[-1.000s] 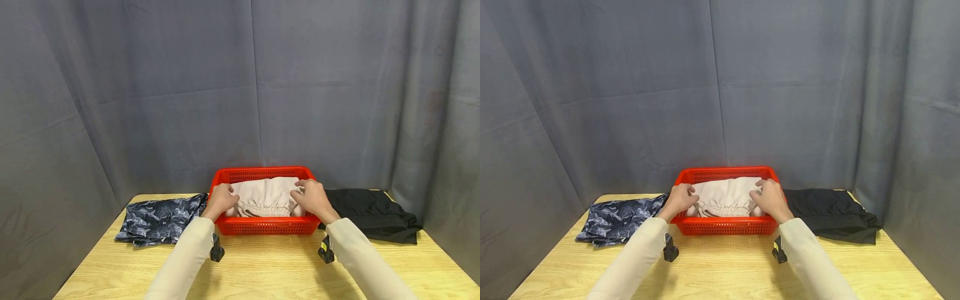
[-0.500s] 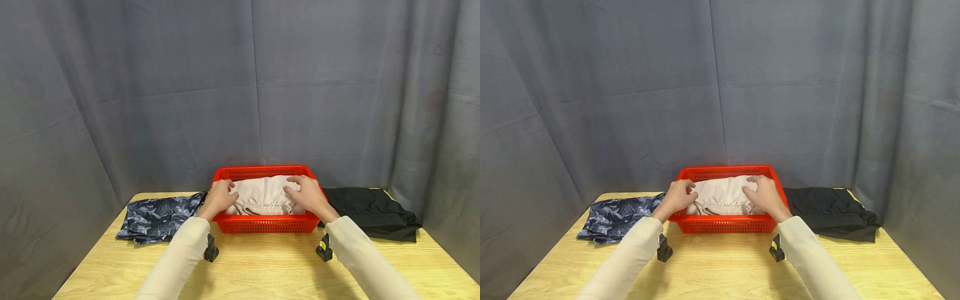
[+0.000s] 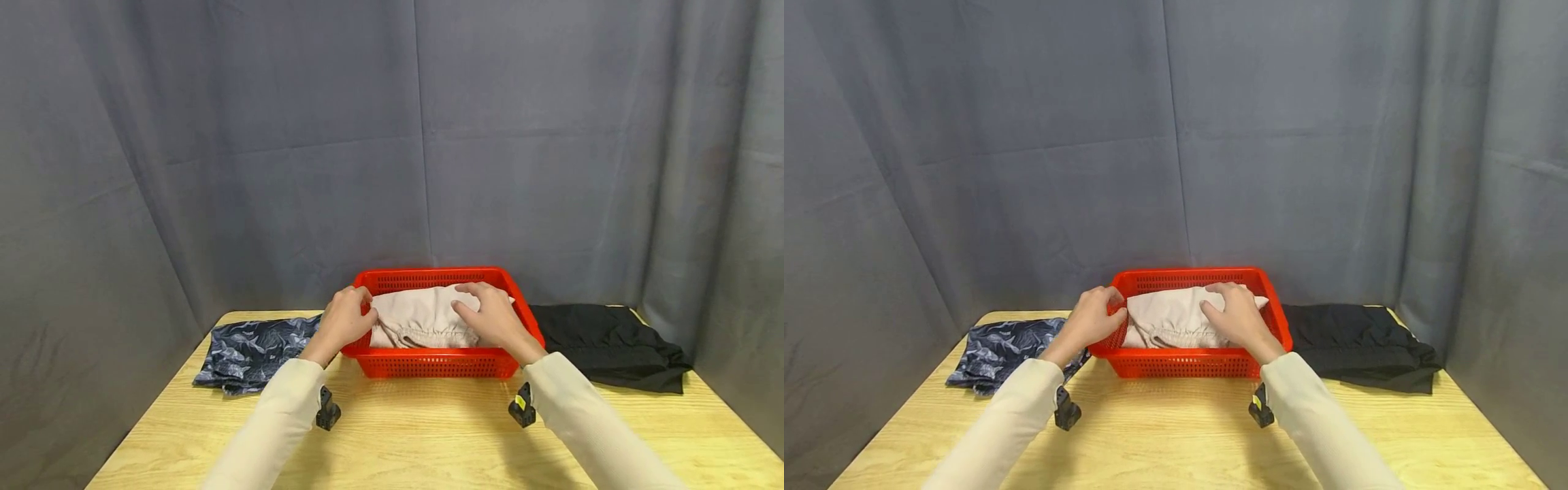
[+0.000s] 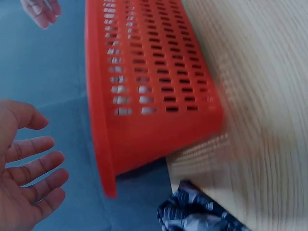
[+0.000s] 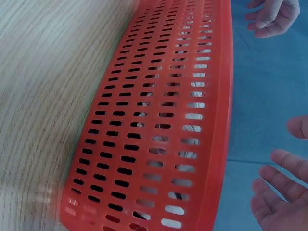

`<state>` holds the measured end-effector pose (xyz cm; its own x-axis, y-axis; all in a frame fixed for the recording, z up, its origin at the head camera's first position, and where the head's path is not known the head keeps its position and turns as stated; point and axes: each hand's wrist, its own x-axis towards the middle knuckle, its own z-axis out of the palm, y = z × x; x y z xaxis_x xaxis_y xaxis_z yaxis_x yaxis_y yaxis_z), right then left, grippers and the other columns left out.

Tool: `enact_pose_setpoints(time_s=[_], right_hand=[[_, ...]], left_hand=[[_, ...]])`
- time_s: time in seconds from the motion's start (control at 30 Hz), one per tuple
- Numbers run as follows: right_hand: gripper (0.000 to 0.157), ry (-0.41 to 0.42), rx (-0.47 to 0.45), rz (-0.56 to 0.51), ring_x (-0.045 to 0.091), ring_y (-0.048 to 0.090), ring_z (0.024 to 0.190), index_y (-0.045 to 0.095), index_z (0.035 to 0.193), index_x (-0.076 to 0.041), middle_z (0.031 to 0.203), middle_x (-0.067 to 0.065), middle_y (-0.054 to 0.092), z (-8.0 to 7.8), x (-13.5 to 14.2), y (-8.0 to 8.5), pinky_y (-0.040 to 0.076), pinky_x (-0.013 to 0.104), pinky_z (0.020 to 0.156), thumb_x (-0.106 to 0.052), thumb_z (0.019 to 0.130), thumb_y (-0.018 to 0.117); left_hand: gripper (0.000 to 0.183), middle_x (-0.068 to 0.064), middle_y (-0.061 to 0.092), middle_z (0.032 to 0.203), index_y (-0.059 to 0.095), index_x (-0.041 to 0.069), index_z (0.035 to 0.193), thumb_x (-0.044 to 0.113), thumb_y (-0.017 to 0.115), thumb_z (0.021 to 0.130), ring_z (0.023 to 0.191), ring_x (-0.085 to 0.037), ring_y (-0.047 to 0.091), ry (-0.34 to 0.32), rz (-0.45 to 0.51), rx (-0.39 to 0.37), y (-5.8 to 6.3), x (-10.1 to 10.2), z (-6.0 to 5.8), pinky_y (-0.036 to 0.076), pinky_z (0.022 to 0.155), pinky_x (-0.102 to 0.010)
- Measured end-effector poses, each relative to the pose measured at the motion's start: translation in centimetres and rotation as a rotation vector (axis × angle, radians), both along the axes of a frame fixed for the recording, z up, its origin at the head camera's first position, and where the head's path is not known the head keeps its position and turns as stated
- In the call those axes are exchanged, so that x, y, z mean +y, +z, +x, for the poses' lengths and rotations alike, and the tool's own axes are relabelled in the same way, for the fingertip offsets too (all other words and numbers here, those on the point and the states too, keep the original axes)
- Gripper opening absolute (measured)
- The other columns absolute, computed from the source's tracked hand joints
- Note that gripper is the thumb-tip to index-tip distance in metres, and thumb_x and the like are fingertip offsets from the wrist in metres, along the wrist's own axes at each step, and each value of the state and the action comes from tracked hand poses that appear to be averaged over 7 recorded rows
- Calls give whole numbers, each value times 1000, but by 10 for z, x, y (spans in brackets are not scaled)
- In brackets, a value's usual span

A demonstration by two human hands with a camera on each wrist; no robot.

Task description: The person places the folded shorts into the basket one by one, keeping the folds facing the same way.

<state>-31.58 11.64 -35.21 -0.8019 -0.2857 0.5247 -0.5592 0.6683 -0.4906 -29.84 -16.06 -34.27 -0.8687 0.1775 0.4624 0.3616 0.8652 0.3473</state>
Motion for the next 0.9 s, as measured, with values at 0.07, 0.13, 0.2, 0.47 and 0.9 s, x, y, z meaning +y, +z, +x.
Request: enact_pose_setpoints(time_s=[0.07, 0.13, 0.2, 0.47, 0.9], right_hand=[[38, 9, 3, 3, 38, 52, 116, 64, 122, 1, 121, 20, 62, 1, -4, -1, 33, 57, 99, -21, 91, 61], [38, 21, 11, 3, 38, 52, 116, 65, 121, 1, 121, 19, 63, 2, -7, -2, 34, 57, 99, -22, 91, 62], [38, 34, 23, 6, 37, 52, 116, 65, 121, 0, 122, 18, 63, 2, -12, -2, 33, 56, 100, -23, 91, 62], [39, 80, 63, -13, 33, 53, 119, 65, 122, 0, 123, 16, 62, 5, -31, -2, 40, 50, 99, -25, 91, 63], [38, 210, 76, -28, 29, 53, 121, 64, 124, -2, 124, 13, 62, 14, -70, -5, 40, 47, 100, -24, 92, 62]], left_hand=[[16, -9, 59, 85, 68, 1, 95, 13, 66, 85, 73, -23, 54, 19, 2, 1, 1, -7, 3, 48, 62, -37], [17, -10, 59, 86, 68, 2, 97, 14, 66, 85, 73, -23, 55, 38, -1, 3, 2, -14, 6, 49, 63, -37], [19, -11, 60, 87, 67, 1, 98, 14, 66, 85, 74, -24, 56, 52, -2, 7, 2, -22, 9, 50, 64, -38], [22, -16, 63, 103, 67, -1, 104, 15, 64, 88, 95, -33, 59, 70, 70, 11, 1, -48, 22, 51, 81, -47], [30, -19, 60, 106, 65, -2, 111, 15, 62, 87, 96, -35, 58, 161, 89, -44, -10, -85, 36, 51, 76, -49]])
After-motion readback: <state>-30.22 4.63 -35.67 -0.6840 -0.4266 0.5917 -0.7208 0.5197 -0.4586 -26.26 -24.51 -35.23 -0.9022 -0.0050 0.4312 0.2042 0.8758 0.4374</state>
